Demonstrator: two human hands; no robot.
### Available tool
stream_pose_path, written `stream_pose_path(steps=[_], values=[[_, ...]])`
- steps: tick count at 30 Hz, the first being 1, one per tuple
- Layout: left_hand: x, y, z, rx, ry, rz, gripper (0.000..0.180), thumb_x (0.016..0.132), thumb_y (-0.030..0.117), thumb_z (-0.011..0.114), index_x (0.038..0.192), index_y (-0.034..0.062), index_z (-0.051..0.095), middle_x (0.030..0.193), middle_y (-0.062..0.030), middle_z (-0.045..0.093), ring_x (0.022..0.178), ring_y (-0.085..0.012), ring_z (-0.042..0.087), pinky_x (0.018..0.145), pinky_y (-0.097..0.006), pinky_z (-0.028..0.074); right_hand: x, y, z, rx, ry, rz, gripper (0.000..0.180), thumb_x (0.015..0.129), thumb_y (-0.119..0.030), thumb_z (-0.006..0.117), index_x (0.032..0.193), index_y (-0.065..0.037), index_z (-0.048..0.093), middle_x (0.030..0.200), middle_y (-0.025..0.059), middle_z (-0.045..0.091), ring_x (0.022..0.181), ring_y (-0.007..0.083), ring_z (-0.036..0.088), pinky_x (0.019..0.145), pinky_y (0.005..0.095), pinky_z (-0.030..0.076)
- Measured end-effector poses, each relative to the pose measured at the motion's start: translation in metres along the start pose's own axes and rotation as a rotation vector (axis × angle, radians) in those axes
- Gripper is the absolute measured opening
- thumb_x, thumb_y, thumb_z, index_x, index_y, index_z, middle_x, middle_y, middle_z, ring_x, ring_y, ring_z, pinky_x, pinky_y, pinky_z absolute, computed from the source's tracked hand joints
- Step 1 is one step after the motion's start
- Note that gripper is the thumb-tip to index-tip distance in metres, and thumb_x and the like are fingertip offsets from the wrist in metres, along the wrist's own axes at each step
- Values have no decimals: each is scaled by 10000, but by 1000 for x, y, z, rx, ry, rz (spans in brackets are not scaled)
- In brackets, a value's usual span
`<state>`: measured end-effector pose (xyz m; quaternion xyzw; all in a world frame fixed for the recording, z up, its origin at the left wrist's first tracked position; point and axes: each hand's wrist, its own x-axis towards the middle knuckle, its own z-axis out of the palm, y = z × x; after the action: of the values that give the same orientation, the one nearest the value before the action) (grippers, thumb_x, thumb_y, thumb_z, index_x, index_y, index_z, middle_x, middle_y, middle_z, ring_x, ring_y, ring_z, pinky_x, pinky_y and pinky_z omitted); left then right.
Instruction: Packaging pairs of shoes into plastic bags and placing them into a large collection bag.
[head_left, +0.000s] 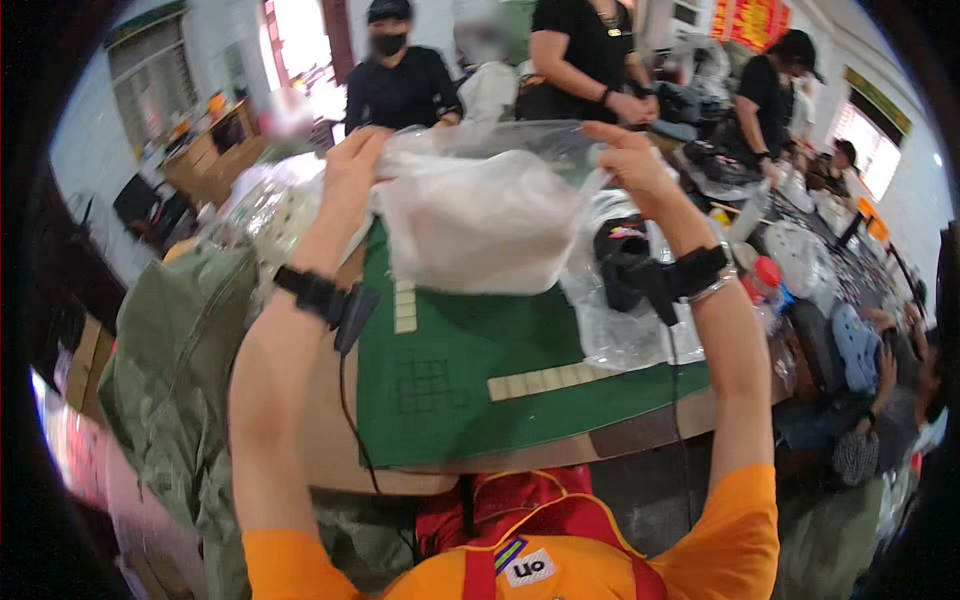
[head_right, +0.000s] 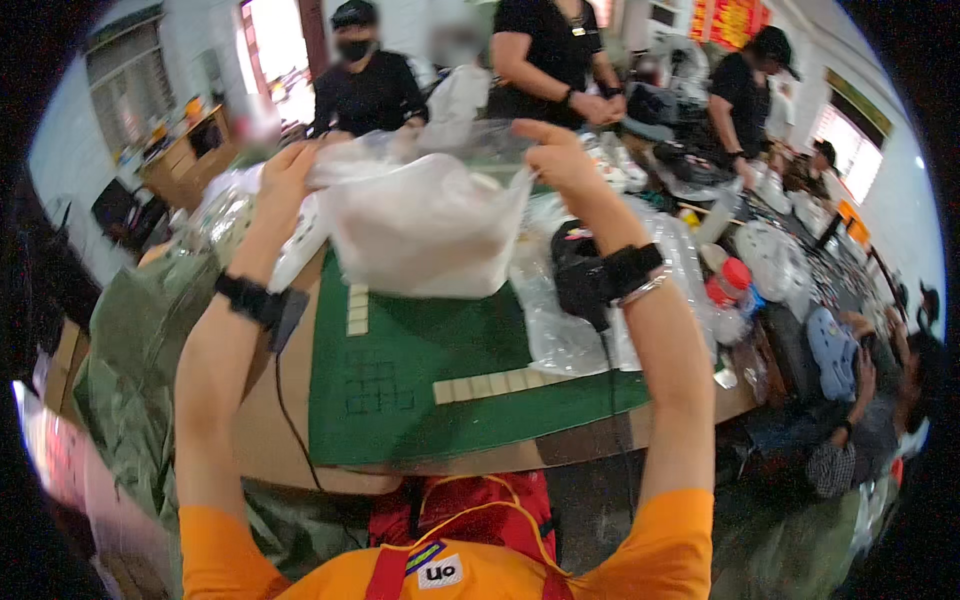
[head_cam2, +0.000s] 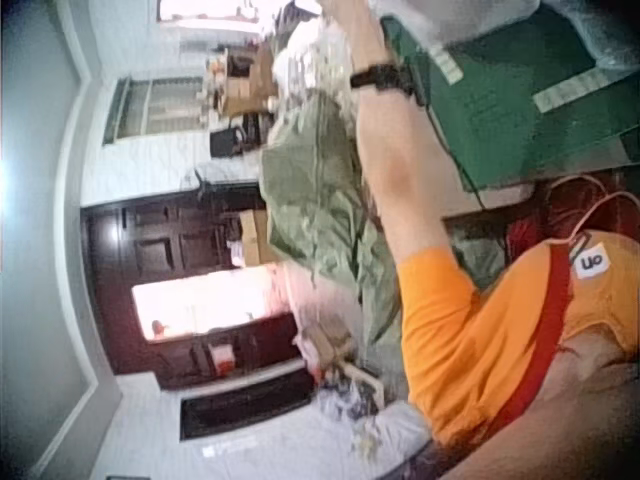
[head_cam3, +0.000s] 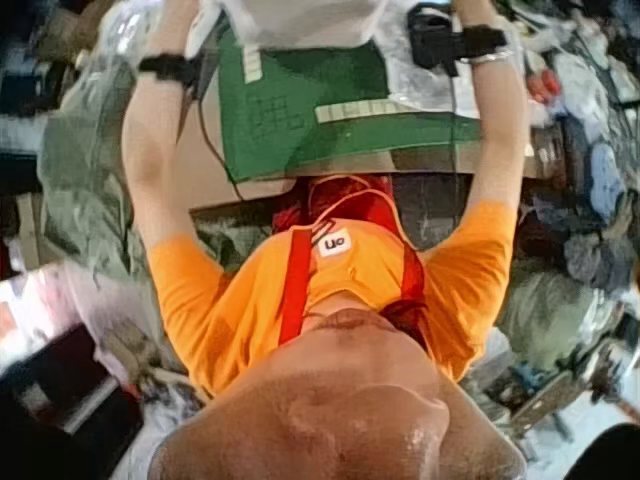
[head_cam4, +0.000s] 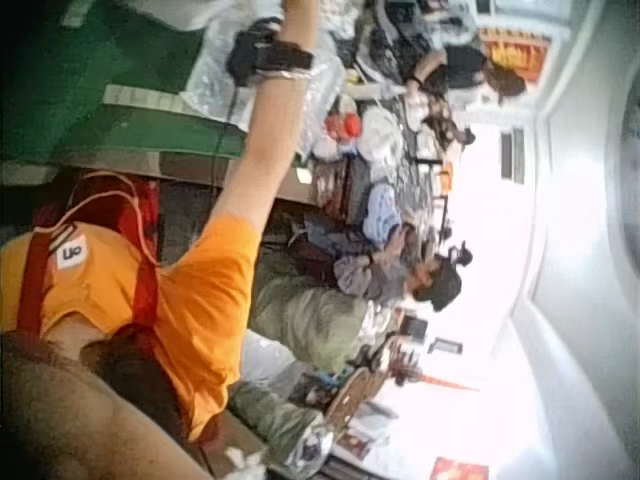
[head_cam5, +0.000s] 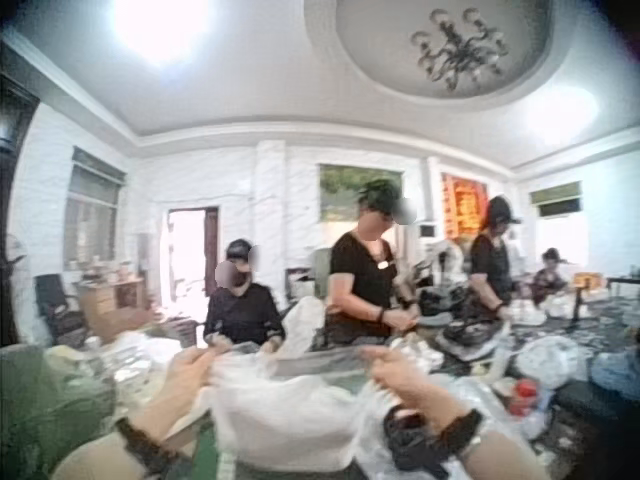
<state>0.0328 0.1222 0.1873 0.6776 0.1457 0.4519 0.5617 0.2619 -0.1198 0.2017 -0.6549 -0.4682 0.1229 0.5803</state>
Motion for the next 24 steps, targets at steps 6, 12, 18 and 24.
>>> stream_pose_path(steps=[6,12,18,24], values=[[-41,-31,-44,332,-109,16,210,847,90,544,1029,0,599,907,-39,622,803,-107,545,707,-232,437,-49,33,23,-317,-24,-253,567,685,45,406,1247,-10,463,1207,83,541,715,77,480,679,192,399],[-129,-18,-63,622,-329,-35,184,795,87,567,955,-1,590,808,-86,620,757,-132,566,675,-272,442,-151,44,38,-364,-233,-215,570,692,84,470,1252,-20,449,1274,160,464,1205,314,418,1025,371,306],[-203,-32,-87,683,-187,-114,95,813,43,528,867,-23,570,570,-124,498,511,-134,500,499,-285,414,-219,84,78,-206,-350,-129,573,704,77,420,1268,-28,415,1252,189,453,1197,313,413,1001,353,331],[-236,-20,-13,617,-689,203,158,804,37,507,936,22,592,843,-143,606,739,-316,583,648,-385,470,-251,83,102,-221,-224,-27,618,728,63,430,1322,-90,349,1261,164,405,1038,307,510,861,357,419]])
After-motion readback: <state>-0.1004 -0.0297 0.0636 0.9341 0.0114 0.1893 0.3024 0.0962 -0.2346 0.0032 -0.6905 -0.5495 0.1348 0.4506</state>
